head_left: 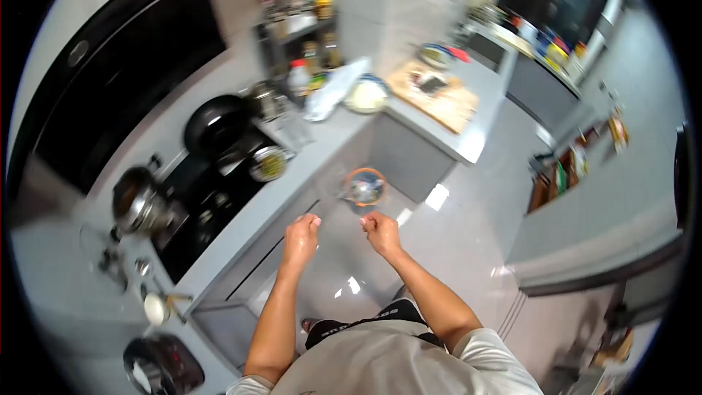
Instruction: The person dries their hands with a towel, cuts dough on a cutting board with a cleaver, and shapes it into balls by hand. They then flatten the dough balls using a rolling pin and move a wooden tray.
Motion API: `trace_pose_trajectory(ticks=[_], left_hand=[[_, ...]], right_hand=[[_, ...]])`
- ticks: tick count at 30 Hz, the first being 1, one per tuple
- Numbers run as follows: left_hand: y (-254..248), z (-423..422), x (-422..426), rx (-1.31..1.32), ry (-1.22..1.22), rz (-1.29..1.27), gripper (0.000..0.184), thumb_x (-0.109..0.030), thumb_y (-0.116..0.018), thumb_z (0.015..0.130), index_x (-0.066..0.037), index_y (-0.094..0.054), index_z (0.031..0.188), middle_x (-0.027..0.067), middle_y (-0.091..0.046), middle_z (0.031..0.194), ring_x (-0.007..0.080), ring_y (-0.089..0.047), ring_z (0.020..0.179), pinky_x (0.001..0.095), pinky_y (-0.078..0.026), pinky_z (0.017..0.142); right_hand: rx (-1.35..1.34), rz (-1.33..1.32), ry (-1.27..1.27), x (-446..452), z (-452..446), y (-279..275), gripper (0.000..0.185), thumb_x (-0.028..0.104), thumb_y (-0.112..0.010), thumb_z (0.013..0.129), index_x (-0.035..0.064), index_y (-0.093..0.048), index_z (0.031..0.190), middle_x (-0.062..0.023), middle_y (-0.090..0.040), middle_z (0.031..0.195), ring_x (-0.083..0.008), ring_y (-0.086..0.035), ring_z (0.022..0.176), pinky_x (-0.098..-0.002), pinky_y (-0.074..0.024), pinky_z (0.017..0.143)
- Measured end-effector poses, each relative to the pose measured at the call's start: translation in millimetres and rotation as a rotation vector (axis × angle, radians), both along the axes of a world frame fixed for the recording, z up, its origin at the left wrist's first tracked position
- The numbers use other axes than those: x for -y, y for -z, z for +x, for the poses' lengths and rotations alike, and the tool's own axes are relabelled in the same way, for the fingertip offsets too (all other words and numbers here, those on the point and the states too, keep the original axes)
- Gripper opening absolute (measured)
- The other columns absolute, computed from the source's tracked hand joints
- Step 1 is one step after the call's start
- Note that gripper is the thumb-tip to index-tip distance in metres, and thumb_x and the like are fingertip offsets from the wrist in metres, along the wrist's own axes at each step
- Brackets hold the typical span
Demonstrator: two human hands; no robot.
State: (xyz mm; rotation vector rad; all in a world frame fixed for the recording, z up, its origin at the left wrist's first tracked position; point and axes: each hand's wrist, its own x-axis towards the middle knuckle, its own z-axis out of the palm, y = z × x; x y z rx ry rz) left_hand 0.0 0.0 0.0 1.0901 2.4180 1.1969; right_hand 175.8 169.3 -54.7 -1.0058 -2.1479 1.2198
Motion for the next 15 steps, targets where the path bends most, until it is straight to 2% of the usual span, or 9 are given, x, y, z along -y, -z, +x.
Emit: trace_pose_trajectory(ticks=[2,3,6,8,9,11,12,13,15], left_hand=[[15.0,11.3,-25.1,0.020,0.170,0.043,0.019,-0.022,-0.068,0.103,-0.004,-0.073,0.107,0.0217,-0.074,0.101,0.0462,-0.070,0.095,0.0520,-0.054,0.084],[18.3,77.3,-168.6,-0.080,0.217,0.000,0.019,-0.022,-0.068,0.103,-0.004,-0.073,0.107,0.0217,-0.074,0.101,0.0462,-0.070,0.095,0.0520,-0.054,0.084],[34.4,206.4,-308.4,0.084,0.407,0.013,0.020,-0.022,-0.067,0.104,-0.003,-0.072,0.107,0.0227,-0.074,0.101,0.0464,-0.069,0.094,0.0516,-0.054,0.084],[36.2,273.3,-384.3,0.050,0.486,0.024,0.021,-0.023,-0.068,0.104,-0.003,-0.073,0.107,0.0214,-0.074,0.099,0.0431,-0.070,0.089,0.0489,-0.055,0.082],[35.8,303.2,-420.9,0.022,0.535,0.046,0.021,-0.024,-0.069,0.103,-0.003,-0.074,0.108,0.0201,-0.074,0.096,0.0398,-0.071,0.085,0.0462,-0.055,0.080],[27.8,353.1,-486.6,0.032,0.608,0.067,0.022,-0.024,-0.070,0.103,-0.003,-0.074,0.108,0.0197,-0.075,0.100,0.0396,-0.070,0.084,0.0460,-0.055,0.079],[12.4,375.4,-515.8,0.077,0.636,0.021,0.021,-0.023,-0.069,0.102,-0.004,-0.073,0.110,0.0197,-0.074,0.101,0.0396,-0.071,0.086,0.0463,-0.056,0.079],[6.2,397.2,-548.4,0.121,0.673,-0.029,0.021,-0.022,-0.069,0.102,-0.004,-0.073,0.111,0.0196,-0.073,0.101,0.0397,-0.071,0.087,0.0467,-0.056,0.080],[26.7,428.5,-620.7,0.108,0.753,0.008,0.021,-0.022,-0.069,0.102,-0.005,-0.073,0.113,0.0179,-0.074,0.102,0.0367,-0.071,0.085,0.0455,-0.057,0.079]], right_hand=[[0.035,-0.100,0.229,8.8,42.1,0.5,0.015,0.018,-0.073,0.101,0.0034,-0.076,0.099,-0.0047,-0.075,0.077,-0.0117,-0.066,0.061,-0.0297,-0.0543,0.061],[-0.067,-0.146,0.268,-114.3,113.5,28.4,0.015,0.018,-0.073,0.101,0.0034,-0.076,0.099,-0.0047,-0.075,0.077,-0.0117,-0.066,0.061,-0.0297,-0.0543,0.061],[-0.055,-0.179,0.461,-210.6,269.2,32.7,0.015,0.017,-0.073,0.101,0.0026,-0.075,0.099,-0.0037,-0.074,0.076,-0.0102,-0.064,0.061,-0.0292,-0.0536,0.060],[0.008,-0.243,0.608,-262.0,343.8,22.5,0.016,0.017,-0.073,0.100,0.0017,-0.075,0.099,-0.0031,-0.074,0.077,-0.0097,-0.063,0.062,-0.0291,-0.0537,0.061],[0.006,-0.242,0.642,-287.0,376.2,13.7,0.016,0.017,-0.073,0.100,0.0017,-0.075,0.099,-0.0031,-0.074,0.077,-0.0097,-0.063,0.062,-0.0291,-0.0537,0.061],[-0.022,-0.261,0.744,-338.1,434.4,-3.7,0.017,0.017,-0.073,0.100,0.0007,-0.075,0.100,-0.0034,-0.074,0.079,-0.0096,-0.064,0.064,-0.0291,-0.0541,0.063],[-0.017,-0.257,0.774,-362.3,456.7,-11.1,0.014,0.019,-0.073,0.099,0.0051,-0.076,0.101,-0.0061,-0.075,0.079,-0.0130,-0.067,0.065,-0.0313,-0.0557,0.066],[-0.025,-0.247,0.817,-387.3,477.6,-10.5,0.014,0.019,-0.073,0.099,0.0051,-0.076,0.101,-0.0061,-0.075,0.079,-0.0130,-0.067,0.065,-0.0313,-0.0557,0.066],[-0.020,-0.200,0.855,-440.1,514.4,-1.7,0.016,0.021,-0.073,0.098,0.0056,-0.076,0.102,-0.0068,-0.076,0.081,-0.0153,-0.068,0.069,-0.0326,-0.0565,0.069]])
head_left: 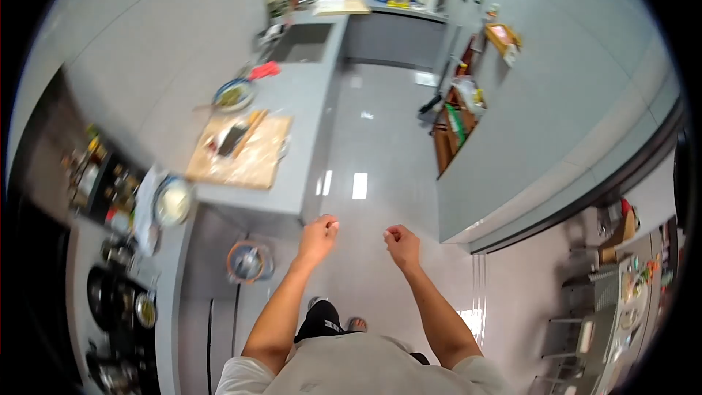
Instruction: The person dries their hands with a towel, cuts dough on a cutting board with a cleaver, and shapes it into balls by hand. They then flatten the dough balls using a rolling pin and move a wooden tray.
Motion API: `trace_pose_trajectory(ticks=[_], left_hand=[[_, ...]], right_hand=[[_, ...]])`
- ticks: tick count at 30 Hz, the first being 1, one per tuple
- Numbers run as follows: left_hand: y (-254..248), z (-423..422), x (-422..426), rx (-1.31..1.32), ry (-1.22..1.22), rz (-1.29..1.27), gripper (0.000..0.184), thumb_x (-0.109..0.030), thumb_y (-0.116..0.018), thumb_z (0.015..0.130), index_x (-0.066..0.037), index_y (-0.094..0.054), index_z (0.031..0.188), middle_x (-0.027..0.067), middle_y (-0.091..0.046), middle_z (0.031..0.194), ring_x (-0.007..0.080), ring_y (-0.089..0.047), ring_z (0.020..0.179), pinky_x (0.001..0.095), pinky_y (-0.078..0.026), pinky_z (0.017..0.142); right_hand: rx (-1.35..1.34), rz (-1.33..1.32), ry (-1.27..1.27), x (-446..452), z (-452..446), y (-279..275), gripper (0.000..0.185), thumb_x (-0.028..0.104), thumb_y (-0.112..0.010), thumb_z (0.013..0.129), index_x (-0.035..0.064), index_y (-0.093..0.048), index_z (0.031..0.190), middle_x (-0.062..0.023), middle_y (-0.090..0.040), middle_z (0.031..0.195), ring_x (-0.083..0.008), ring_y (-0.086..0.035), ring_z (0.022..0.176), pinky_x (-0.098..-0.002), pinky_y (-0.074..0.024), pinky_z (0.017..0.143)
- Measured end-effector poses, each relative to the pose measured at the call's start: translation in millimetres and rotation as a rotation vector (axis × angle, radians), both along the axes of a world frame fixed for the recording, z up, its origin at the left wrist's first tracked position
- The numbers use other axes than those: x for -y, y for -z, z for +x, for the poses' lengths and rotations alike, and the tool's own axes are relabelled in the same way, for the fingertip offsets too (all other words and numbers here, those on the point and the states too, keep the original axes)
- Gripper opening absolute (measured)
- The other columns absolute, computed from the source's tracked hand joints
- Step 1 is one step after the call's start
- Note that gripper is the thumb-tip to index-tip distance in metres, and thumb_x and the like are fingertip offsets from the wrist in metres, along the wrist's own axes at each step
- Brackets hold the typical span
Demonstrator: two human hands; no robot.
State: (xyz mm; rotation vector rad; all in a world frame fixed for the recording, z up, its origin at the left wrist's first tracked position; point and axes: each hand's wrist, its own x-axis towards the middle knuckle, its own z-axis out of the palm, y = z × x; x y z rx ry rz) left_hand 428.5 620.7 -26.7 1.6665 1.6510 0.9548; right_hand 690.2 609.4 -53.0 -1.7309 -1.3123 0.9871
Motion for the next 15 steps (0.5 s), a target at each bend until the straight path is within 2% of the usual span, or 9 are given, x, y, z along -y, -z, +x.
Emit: trace_pose_trajectory(ticks=[1,5,6,8,11,13,15], left_hand=[[3.6,15.5,-36.0,0.003,0.025,0.028,0.022,-0.023,-0.070,0.102,-0.006,-0.074,0.115,0.0163,-0.074,0.102,0.0337,-0.072,0.083,0.0443,-0.057,0.078],[11.4,71.4,-176.3,-0.020,0.097,0.002,0.022,-0.021,-0.070,0.101,-0.009,-0.075,0.119,0.0133,-0.074,0.104,0.0279,-0.071,0.079,0.0411,-0.057,0.077],[18.5,83.8,-219.0,-0.008,0.124,0.011,0.022,-0.021,-0.070,0.101,-0.009,-0.075,0.119,0.0133,-0.074,0.104,0.0279,-0.071,0.079,0.0411,-0.057,0.077],[32.7,107.0,-298.5,0.008,0.168,0.034,0.023,-0.019,-0.070,0.101,-0.009,-0.074,0.122,0.0127,-0.074,0.104,0.0280,-0.071,0.079,0.0410,-0.057,0.077],[29.7,149.6,-429.8,0.016,0.247,0.064,0.023,-0.018,-0.070,0.101,-0.008,-0.074,0.122,0.0122,-0.074,0.104,0.0286,-0.071,0.080,0.0415,-0.057,0.077],[5.8,181.2,-507.6,0.007,0.318,0.093,0.023,-0.017,-0.070,0.101,-0.008,-0.074,0.122,0.0121,-0.075,0.104,0.0290,-0.071,0.081,0.0416,-0.058,0.077],[-31.5,216.2,-580.3,0.027,0.376,0.105,0.023,-0.017,-0.070,0.100,-0.007,-0.074,0.121,0.0117,-0.075,0.104,0.0298,-0.071,0.084,0.0420,-0.058,0.078]], right_hand=[[0.055,0.098,0.012,-27.0,14.7,6.3,0.016,0.018,-0.074,0.098,0.0032,-0.076,0.104,-0.0046,-0.074,0.080,-0.0129,-0.066,0.066,-0.0309,-0.0545,0.066],[0.089,0.155,0.071,-140.2,64.3,20.6,0.017,0.019,-0.074,0.098,0.0034,-0.076,0.105,-0.0054,-0.075,0.081,-0.0142,-0.067,0.067,-0.0329,-0.0556,0.066],[0.103,0.162,0.096,-176.5,78.4,19.8,0.017,0.019,-0.074,0.098,0.0034,-0.076,0.105,-0.0054,-0.075,0.081,-0.0142,-0.067,0.067,-0.0329,-0.0556,0.066],[0.169,0.046,0.090,-242.9,103.8,17.2,0.019,0.021,-0.075,0.095,0.0058,-0.077,0.106,-0.0116,-0.079,0.093,-0.0245,-0.075,0.084,-0.0366,-0.0591,0.080],[0.172,0.064,0.163,-353.0,144.6,2.0,0.019,0.021,-0.075,0.095,0.0061,-0.077,0.107,-0.0120,-0.079,0.094,-0.0258,-0.075,0.085,-0.0378,-0.0591,0.080],[0.193,0.075,0.216,-413.5,166.6,-8.9,0.020,0.021,-0.075,0.095,0.0060,-0.077,0.107,-0.0120,-0.079,0.094,-0.0256,-0.075,0.085,-0.0378,-0.0591,0.080],[0.175,0.202,0.288,-477.0,190.4,-20.2,0.015,0.016,-0.075,0.097,0.0036,-0.077,0.106,-0.0053,-0.075,0.082,-0.0134,-0.068,0.072,-0.0311,-0.0559,0.069]])
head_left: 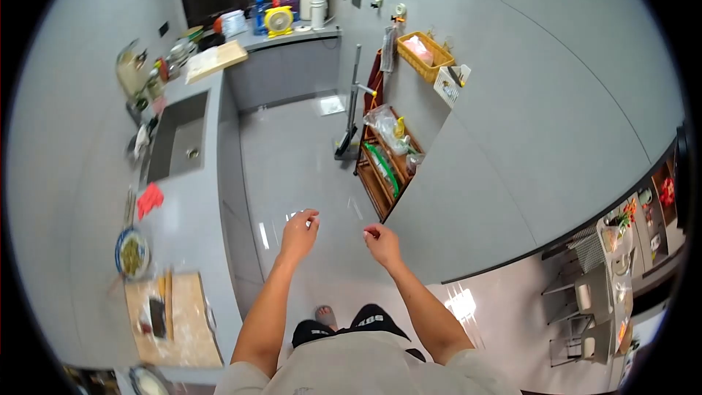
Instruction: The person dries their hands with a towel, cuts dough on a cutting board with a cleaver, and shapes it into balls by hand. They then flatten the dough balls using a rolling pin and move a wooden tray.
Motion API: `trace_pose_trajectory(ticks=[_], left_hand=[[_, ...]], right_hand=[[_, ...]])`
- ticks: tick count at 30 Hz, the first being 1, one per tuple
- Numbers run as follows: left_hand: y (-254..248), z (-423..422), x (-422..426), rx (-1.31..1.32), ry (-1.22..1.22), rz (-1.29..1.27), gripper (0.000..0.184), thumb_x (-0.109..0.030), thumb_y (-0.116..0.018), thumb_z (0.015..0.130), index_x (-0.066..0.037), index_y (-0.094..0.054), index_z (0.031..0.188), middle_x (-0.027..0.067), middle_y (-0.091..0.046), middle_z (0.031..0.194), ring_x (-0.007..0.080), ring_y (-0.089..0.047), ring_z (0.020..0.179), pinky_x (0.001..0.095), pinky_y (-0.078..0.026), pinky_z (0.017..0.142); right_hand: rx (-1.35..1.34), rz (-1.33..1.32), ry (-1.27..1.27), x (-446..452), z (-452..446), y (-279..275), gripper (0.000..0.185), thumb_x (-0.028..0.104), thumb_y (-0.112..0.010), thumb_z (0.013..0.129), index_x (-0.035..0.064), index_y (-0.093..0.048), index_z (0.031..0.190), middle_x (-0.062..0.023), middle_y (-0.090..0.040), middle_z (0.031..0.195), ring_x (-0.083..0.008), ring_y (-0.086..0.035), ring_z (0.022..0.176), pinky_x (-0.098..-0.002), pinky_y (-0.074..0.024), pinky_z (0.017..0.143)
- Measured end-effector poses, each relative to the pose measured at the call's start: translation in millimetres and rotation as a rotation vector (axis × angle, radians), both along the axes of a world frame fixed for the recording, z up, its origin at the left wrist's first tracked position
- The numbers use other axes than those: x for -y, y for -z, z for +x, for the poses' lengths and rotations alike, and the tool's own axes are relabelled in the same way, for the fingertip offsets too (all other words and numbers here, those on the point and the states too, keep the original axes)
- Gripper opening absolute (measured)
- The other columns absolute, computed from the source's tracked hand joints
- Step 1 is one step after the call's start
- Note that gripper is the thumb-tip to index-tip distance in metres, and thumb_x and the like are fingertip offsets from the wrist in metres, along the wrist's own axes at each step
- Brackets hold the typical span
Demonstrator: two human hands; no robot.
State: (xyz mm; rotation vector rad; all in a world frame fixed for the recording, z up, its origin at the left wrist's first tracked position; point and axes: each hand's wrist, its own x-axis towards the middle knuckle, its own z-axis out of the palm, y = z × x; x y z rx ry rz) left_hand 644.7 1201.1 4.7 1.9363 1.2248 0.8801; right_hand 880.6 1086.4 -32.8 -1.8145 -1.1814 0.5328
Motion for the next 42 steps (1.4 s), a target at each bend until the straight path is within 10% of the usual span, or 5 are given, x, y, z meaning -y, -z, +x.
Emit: trace_pose_trajectory(ticks=[22,25,30,33,42], left_hand=[[-8.5,391.5,-702.4,0.070,0.390,-0.170,0.030,-0.019,-0.060,0.106,-0.009,-0.073,0.132,0.0146,-0.076,0.090,0.0251,-0.075,0.078,0.0381,-0.057,0.075],[-9.9,449.4,-773.1,0.022,0.522,-0.280,0.033,-0.021,-0.058,0.112,-0.010,-0.067,0.142,0.0088,-0.074,0.113,0.0161,-0.072,0.087,0.0321,-0.058,0.072],[-17.9,517.0,-866.4,0.157,0.720,-0.376,0.036,-0.015,-0.056,0.111,-0.009,-0.065,0.146,0.0093,-0.071,0.113,0.0166,-0.071,0.088,0.0320,-0.059,0.076],[-28.4,554.5,-907.6,0.126,0.811,-0.504,0.040,-0.020,-0.055,0.114,-0.013,-0.059,0.153,0.0098,-0.070,0.126,0.0161,-0.070,0.095,0.0317,-0.060,0.078],[-41.3,647.1,-903.7,0.410,0.878,-0.752,0.040,-0.034,-0.054,0.116,-0.004,-0.060,0.140,0.0050,-0.069,0.118,0.0144,-0.061,0.102,0.0336,-0.052,0.094]], right_hand=[[0.088,0.147,0.294,-696.1,355.7,-26.8,0.022,0.016,-0.069,0.099,0.0098,-0.077,0.118,-0.0170,-0.079,0.097,-0.0318,-0.076,0.089,-0.0412,-0.0589,0.085],[0.109,0.156,0.398,-762.8,393.4,-30.2,0.024,0.014,-0.064,0.099,0.0080,-0.077,0.118,-0.0190,-0.078,0.114,-0.0417,-0.072,0.108,-0.0477,-0.0557,0.099],[0.297,0.240,0.723,-855.9,457.1,2.7,0.073,0.012,-0.076,0.094,0.0127,-0.045,0.160,-0.0231,-0.059,0.148,-0.0449,-0.055,0.134,-0.0512,-0.0436,0.115],[-0.202,0.057,0.622,-874.5,480.0,-3.8,0.045,0.015,-0.070,0.101,0.0104,-0.059,0.144,-0.0204,-0.075,0.117,-0.0374,-0.071,0.108,-0.0443,-0.0543,0.095],[0.114,0.092,0.772,-879.6,427.4,-51.5,0.029,0.031,-0.055,0.112,0.0033,-0.063,0.112,-0.0283,-0.071,0.100,-0.0538,-0.066,0.095,-0.0511,-0.0533,0.079]])
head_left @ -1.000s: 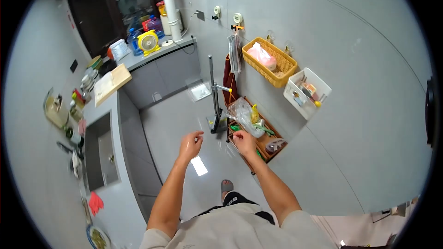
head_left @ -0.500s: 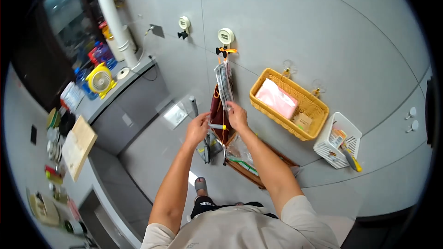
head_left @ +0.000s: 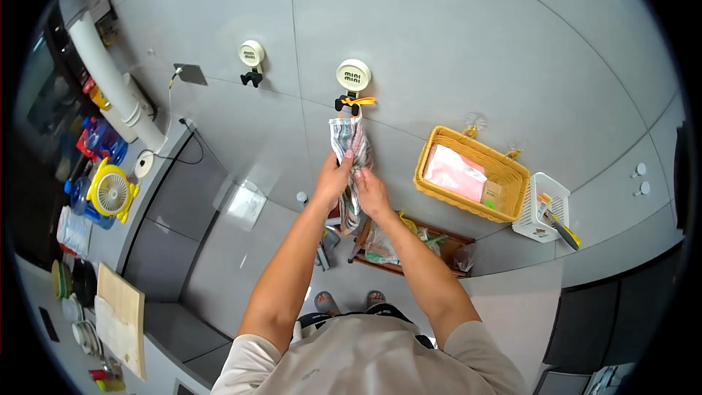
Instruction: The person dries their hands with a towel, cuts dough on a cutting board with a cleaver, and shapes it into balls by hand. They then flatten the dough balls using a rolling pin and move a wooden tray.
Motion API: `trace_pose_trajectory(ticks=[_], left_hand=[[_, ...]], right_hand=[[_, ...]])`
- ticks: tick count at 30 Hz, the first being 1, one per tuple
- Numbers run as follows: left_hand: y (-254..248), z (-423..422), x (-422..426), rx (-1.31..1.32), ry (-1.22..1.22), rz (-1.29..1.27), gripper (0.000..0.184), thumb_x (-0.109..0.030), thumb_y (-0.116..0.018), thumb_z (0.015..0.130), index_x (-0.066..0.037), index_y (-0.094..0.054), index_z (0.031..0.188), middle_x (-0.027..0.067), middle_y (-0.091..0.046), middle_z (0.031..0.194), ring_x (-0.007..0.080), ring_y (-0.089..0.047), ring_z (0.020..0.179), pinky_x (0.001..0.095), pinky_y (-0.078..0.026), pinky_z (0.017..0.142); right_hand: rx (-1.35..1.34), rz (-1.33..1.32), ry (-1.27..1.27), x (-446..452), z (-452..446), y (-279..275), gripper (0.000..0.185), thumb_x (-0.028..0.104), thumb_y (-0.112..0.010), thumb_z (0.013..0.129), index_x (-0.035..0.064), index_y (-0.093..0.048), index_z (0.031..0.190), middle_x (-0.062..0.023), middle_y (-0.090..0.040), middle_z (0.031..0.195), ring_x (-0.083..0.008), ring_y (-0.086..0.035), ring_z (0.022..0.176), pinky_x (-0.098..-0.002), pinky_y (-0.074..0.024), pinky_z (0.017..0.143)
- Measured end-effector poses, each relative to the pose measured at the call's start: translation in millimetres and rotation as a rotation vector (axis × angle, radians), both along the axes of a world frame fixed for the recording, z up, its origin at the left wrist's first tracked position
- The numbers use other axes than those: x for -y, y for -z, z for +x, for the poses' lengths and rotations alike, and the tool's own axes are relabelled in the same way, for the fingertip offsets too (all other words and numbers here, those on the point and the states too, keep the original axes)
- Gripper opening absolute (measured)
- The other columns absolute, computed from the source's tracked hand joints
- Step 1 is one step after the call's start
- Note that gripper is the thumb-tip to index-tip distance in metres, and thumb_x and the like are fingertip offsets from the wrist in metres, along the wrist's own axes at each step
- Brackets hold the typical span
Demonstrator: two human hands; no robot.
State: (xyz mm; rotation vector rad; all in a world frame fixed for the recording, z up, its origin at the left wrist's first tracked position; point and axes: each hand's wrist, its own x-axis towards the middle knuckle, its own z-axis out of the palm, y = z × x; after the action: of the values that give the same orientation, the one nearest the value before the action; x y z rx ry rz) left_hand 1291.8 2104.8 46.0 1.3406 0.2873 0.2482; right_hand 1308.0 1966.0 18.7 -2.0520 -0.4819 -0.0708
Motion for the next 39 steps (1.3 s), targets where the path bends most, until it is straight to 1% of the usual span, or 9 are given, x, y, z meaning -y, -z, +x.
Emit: trace_pose_trajectory(ticks=[3,6,10,15,18,22,28,33,39], left_hand=[[-1.6,20.2,7.4,-0.044,-0.050,-0.099,0.036,-0.030,-0.052,0.116,0.001,-0.060,0.132,0.0078,-0.070,0.118,0.0160,-0.061,0.100,0.0351,-0.052,0.093],[-3.2,32.9,13.4,0.009,-0.184,-0.189,0.042,-0.037,-0.047,0.117,0.002,-0.063,0.123,0.0116,-0.071,0.114,0.0187,-0.063,0.099,0.0363,-0.053,0.090],[-27.8,36.0,-7.9,-0.059,-0.089,-0.493,0.053,-0.049,-0.047,0.116,0.000,-0.068,0.118,0.0109,-0.074,0.105,0.0215,-0.068,0.084,0.0411,-0.059,0.075],[-28.2,36.5,-13.1,-0.029,0.009,-0.531,0.045,-0.041,-0.047,0.117,-0.001,-0.068,0.116,0.0115,-0.074,0.102,0.0230,-0.070,0.077,0.0411,-0.059,0.066],[-17.8,28.5,-22.2,0.050,-0.007,-0.422,0.032,-0.030,-0.053,0.115,-0.002,-0.065,0.126,0.0092,-0.073,0.115,0.0204,-0.069,0.097,0.0408,-0.059,0.087],[-14.6,9.0,-37.4,0.155,0.093,-0.275,0.028,-0.019,-0.059,0.113,-0.003,-0.062,0.136,0.0067,-0.072,0.123,0.0168,-0.066,0.108,0.0336,-0.053,0.100],[-13.7,-50.9,-69.5,0.073,-0.021,0.072,0.058,-0.032,-0.064,0.111,-0.007,-0.047,0.161,0.0130,-0.059,0.153,0.0228,-0.055,0.139,0.0375,-0.042,0.118],[24.0,-158.6,-87.4,0.028,-0.283,0.097,0.056,-0.039,-0.060,0.112,-0.007,-0.052,0.158,0.0123,-0.058,0.156,0.0239,-0.053,0.143,0.0382,-0.042,0.119],[100.6,-373.2,-50.5,-0.153,-0.874,0.100,0.054,-0.044,-0.056,0.113,-0.009,-0.058,0.154,0.0075,-0.065,0.144,0.0156,-0.061,0.124,0.0332,-0.052,0.102]], right_hand=[[-0.060,-0.039,0.002,0.0,1.9,-11.3,0.033,0.032,-0.058,0.112,0.0016,-0.065,0.103,-0.0207,-0.072,0.089,-0.0420,-0.069,0.080,-0.0454,-0.0536,0.074],[-0.115,0.412,-0.169,5.1,9.8,24.0,0.028,0.031,-0.065,0.111,0.0049,-0.065,0.120,0.0000,-0.068,0.102,-0.0083,-0.060,0.091,-0.0301,-0.0520,0.080],[-0.372,0.595,-0.057,19.5,0.4,18.2,0.041,0.032,-0.063,0.112,0.0101,-0.056,0.146,-0.0054,-0.063,0.126,-0.0144,-0.058,0.107,-0.0291,-0.0502,0.090],[-0.580,0.775,-0.130,-4.0,17.2,33.3,0.037,0.031,-0.054,0.116,0.0117,-0.057,0.147,-0.0057,-0.061,0.134,-0.0143,-0.059,0.114,-0.0335,-0.0528,0.096],[-0.489,0.605,-0.005,-18.4,24.4,30.2,0.041,0.034,-0.050,0.117,-0.0011,-0.069,0.126,-0.0023,-0.072,0.105,-0.0125,-0.060,0.099,-0.0301,-0.0490,0.095],[-0.475,0.597,0.275,-21.3,29.1,17.8,0.050,0.041,-0.051,0.115,-0.0034,-0.073,0.113,-0.0064,-0.075,0.097,-0.0187,-0.063,0.093,-0.0340,-0.0502,0.092],[0.129,0.242,0.401,-8.1,-25.8,8.9,0.046,0.019,-0.067,0.103,0.0015,-0.055,0.144,-0.0172,-0.063,0.130,-0.0319,-0.059,0.119,-0.0432,-0.0457,0.107],[0.341,0.124,0.057,-28.3,-108.7,54.1,0.058,0.003,-0.070,0.092,0.0053,-0.053,0.147,-0.0146,-0.054,0.142,-0.0307,-0.056,0.126,-0.0420,-0.0440,0.106],[0.041,0.141,-0.698,-78.8,-221.7,112.3,0.053,0.000,-0.067,0.090,0.0024,-0.057,0.142,-0.0148,-0.057,0.134,-0.0281,-0.061,0.113,-0.0399,-0.0487,0.099]])
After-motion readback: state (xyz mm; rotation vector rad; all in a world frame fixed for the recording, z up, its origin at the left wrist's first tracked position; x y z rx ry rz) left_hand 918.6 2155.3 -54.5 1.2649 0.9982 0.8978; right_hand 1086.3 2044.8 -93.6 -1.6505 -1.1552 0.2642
